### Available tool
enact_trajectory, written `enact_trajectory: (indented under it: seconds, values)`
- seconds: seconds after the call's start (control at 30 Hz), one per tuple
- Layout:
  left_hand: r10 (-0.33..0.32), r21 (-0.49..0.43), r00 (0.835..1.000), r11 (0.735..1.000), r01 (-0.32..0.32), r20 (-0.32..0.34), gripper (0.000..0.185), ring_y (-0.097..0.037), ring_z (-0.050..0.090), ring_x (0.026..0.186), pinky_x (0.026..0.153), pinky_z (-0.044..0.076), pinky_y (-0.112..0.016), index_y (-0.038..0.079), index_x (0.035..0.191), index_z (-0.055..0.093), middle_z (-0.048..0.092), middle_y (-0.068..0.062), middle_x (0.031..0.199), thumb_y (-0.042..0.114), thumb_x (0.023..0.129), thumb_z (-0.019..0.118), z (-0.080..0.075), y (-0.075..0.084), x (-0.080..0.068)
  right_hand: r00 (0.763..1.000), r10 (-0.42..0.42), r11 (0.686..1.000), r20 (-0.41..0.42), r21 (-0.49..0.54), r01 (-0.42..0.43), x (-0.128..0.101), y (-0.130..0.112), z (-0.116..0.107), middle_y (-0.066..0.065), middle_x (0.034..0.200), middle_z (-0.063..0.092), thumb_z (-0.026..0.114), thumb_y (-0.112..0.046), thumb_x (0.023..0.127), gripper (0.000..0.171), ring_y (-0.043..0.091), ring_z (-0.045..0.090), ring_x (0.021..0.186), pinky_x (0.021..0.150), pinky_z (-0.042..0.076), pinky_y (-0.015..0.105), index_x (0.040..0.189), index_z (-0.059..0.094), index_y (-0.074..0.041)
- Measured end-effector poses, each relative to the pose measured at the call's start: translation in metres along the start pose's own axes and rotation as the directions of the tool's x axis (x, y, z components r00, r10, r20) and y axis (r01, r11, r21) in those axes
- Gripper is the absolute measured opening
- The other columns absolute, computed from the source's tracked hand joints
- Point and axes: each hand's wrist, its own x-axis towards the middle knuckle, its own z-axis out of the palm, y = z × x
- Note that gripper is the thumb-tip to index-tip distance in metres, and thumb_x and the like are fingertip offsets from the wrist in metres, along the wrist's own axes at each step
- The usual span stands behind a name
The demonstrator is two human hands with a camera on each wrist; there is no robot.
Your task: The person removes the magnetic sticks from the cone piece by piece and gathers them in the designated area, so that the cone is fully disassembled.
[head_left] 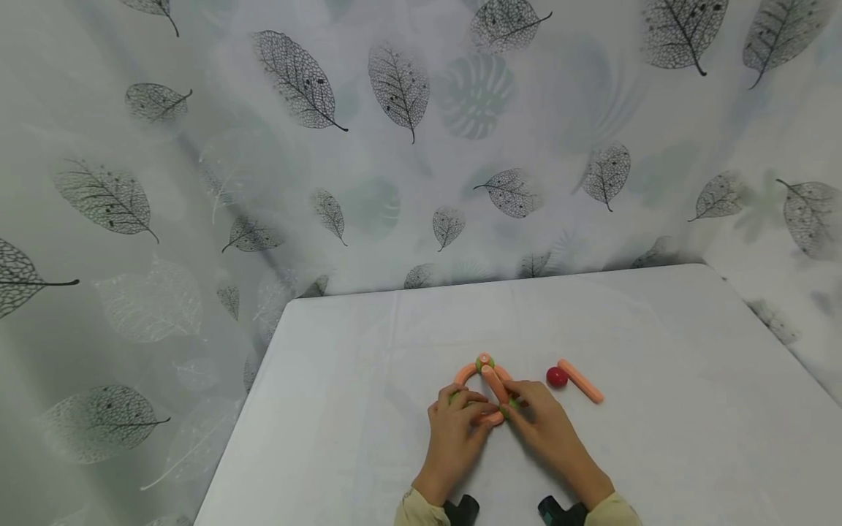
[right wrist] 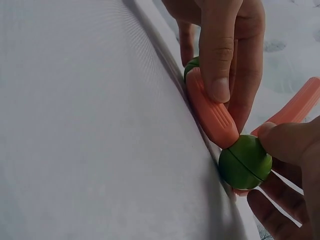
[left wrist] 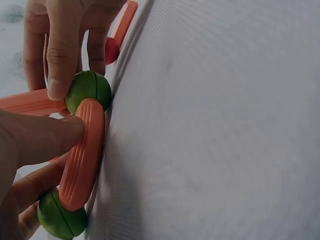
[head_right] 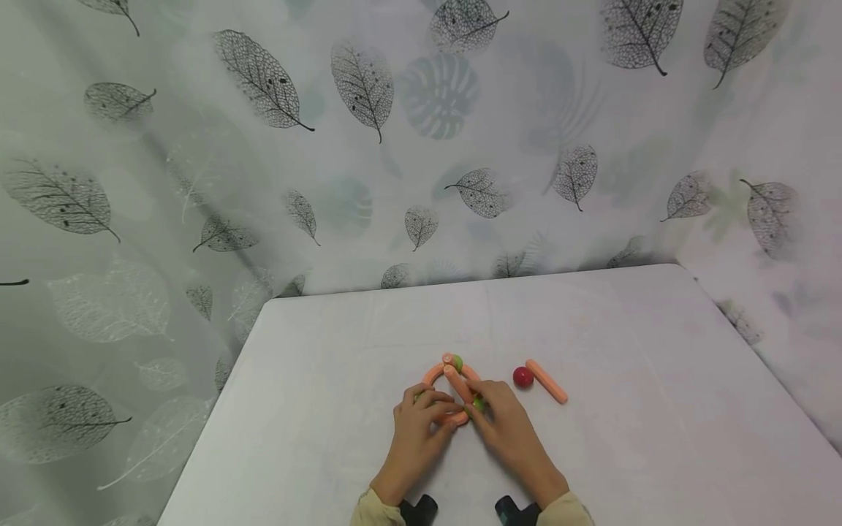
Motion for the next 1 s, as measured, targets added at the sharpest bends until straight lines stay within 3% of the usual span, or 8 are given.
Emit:
enact_trajectory:
  seconds: [0.17, 0.37, 0.6, 1.0]
  values:
    - [0.0, 0.008, 1.0, 1.0, 0.0, -0.007, 0.016, -0.025, 0.055, 0.124, 0.091, 0.04, -0.05, 0.022, 0.1, 0.083, 0.076, 0.006, 0.111, 0.029, 0.085, 0.083, 0.0002, 0.0001, 0.0004, 1.0, -0.012, 0.999, -0.007, -0.038, 0.012, -0.0006, 0.0002, 0.001, 0.005, 0.099, 0.07, 0.087, 0.003, 0.075, 0.043, 0.016, 0.063, 0.09, 0.082, 0.047, 0.016, 0.114, 0.07, -0.002]
    - [-0.004, 0.016, 1.0, 1.0, 0.004, -0.006, 0.016, -0.023, 0.054, 0.124, 0.091, 0.04, -0.049, 0.024, 0.1, 0.083, 0.075, 0.008, 0.11, 0.029, 0.085, 0.083, 0.0015, -0.0014, 0.0003, 1.0, 0.026, 0.998, 0.001, -0.063, -0.026, 0.0, -0.0014, 0.001, 0.002, 0.099, 0.071, 0.088, 0.003, 0.075, 0.042, 0.015, 0.062, 0.088, 0.075, 0.054, 0.025, 0.113, 0.071, -0.006]
    - [-0.003, 0.025, 1.0, 1.0, 0.003, -0.01, 0.015, -0.022, 0.054, 0.124, 0.091, 0.04, -0.048, 0.024, 0.1, 0.083, 0.075, 0.009, 0.111, 0.03, 0.086, 0.083, 0.0021, -0.0013, 0.0, 0.997, 0.073, 0.994, 0.025, -0.082, -0.071, -0.0006, -0.0028, 0.0004, -0.002, 0.101, 0.071, 0.089, -0.001, 0.077, 0.043, 0.014, 0.061, 0.088, 0.074, 0.053, 0.028, 0.115, 0.072, -0.01]
    - [-0.01, 0.048, 1.0, 0.999, 0.01, -0.009, 0.017, -0.021, 0.054, 0.124, 0.09, 0.041, -0.048, 0.022, 0.102, 0.082, 0.074, 0.009, 0.114, 0.026, 0.085, 0.084, 0.0024, -0.001, -0.0005, 1.0, 0.025, 0.996, -0.003, -0.086, -0.025, 0.0007, -0.0038, 0.0012, -0.002, 0.1, 0.072, 0.089, 0.005, 0.073, 0.046, 0.015, 0.062, 0.089, 0.076, 0.052, 0.03, 0.112, 0.071, -0.012]
